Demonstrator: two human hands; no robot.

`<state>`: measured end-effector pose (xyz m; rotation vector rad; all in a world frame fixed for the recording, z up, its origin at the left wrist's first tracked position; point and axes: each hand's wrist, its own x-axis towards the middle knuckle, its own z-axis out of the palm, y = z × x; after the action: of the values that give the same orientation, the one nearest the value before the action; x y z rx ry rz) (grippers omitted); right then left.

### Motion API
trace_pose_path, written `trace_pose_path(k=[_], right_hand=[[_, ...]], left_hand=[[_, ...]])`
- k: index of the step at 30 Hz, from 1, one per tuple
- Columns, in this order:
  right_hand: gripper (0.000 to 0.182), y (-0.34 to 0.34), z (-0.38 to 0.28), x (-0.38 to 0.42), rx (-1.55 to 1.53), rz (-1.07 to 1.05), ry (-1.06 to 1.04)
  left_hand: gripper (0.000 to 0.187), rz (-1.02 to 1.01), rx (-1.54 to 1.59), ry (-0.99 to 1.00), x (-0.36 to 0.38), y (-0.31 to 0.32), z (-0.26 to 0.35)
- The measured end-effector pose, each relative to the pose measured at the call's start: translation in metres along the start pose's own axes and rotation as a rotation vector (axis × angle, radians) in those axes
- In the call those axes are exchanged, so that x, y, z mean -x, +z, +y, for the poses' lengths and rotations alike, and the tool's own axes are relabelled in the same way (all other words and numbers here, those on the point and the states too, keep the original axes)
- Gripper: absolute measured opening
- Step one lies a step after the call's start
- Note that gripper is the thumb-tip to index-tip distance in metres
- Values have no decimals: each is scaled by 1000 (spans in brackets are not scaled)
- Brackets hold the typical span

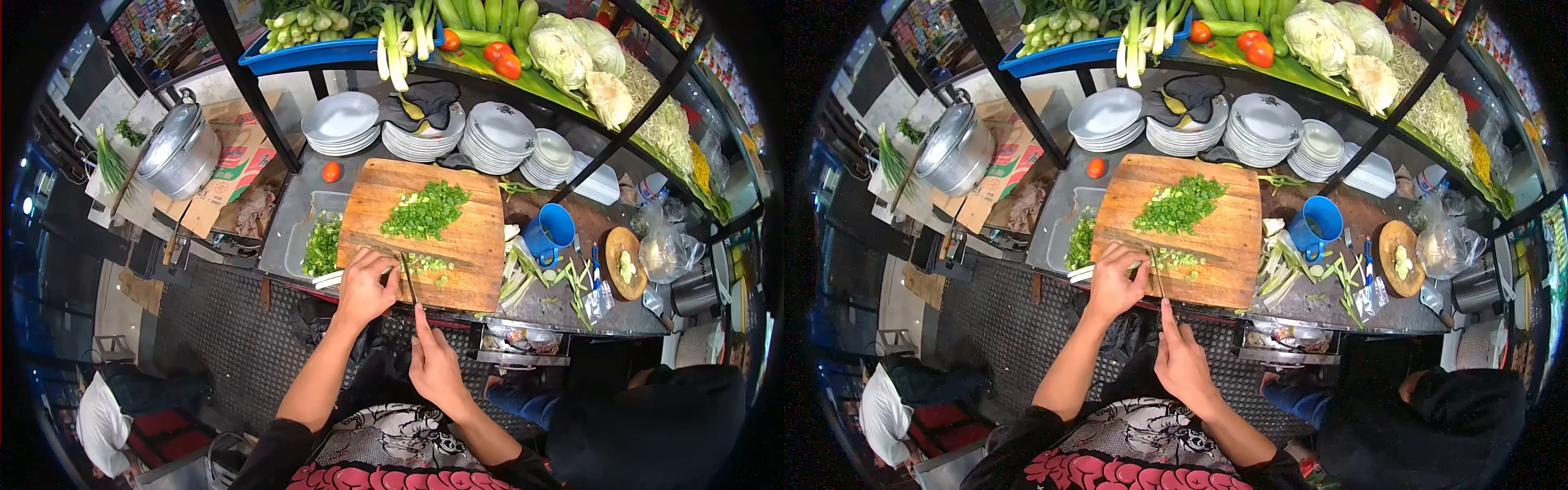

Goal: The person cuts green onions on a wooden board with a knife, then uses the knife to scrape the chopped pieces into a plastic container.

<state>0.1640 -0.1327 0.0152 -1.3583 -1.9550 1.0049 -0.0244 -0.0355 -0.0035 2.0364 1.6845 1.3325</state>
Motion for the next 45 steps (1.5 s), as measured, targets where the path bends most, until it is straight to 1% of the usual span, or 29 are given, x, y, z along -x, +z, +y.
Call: trace_pose_path(k=[7, 10, 13, 16, 19, 22, 23, 26, 27, 30, 35, 38, 45], right_hand=[[75, 12, 13, -1, 37, -9, 18], [75, 14, 19, -1, 54, 2, -32], [76, 8, 12, -2, 104, -48, 10], [77, 10, 6, -3, 149, -18, -7], [80, 7, -6, -14, 199, -41, 19], [82, 8, -4, -22, 204, -24, -7], [83, 9, 1, -16, 195, 5, -46], [78, -7, -3, 19, 125, -77, 39], [75, -14, -6, 29, 107, -107, 110], [71, -19, 3, 42, 4, -59, 126], [70, -11, 6, 12, -13, -12, 42], [73, 5, 19, 2, 0, 13, -54], [74, 6, 25, 0, 26, -42, -17]], left_hand=[[8, 4, -2, 2, -1, -1, 1], [9, -3, -3, -5, -1, -1, 3], [10, -8, -14, -6, -2, -2, 3], [8, 2, -11, -4, -1, 1, 2], [7, 1, -11, -5, -1, 1, 2], [7, -8, -10, -12, 0, 2, 2], [7, -5, -14, -16, -1, 2, 1], [8, 8, 3, 6, -2, 0, 2], [8, 13, -3, 9, -2, -1, 1], [8, 2, -10, 16, -1, 0, 0], [7, 6, -6, 9, -1, 2, 1], [7, 9, 3, 6, -1, 1, 0], [9, 8, -6, 2, -1, 1, 0]])
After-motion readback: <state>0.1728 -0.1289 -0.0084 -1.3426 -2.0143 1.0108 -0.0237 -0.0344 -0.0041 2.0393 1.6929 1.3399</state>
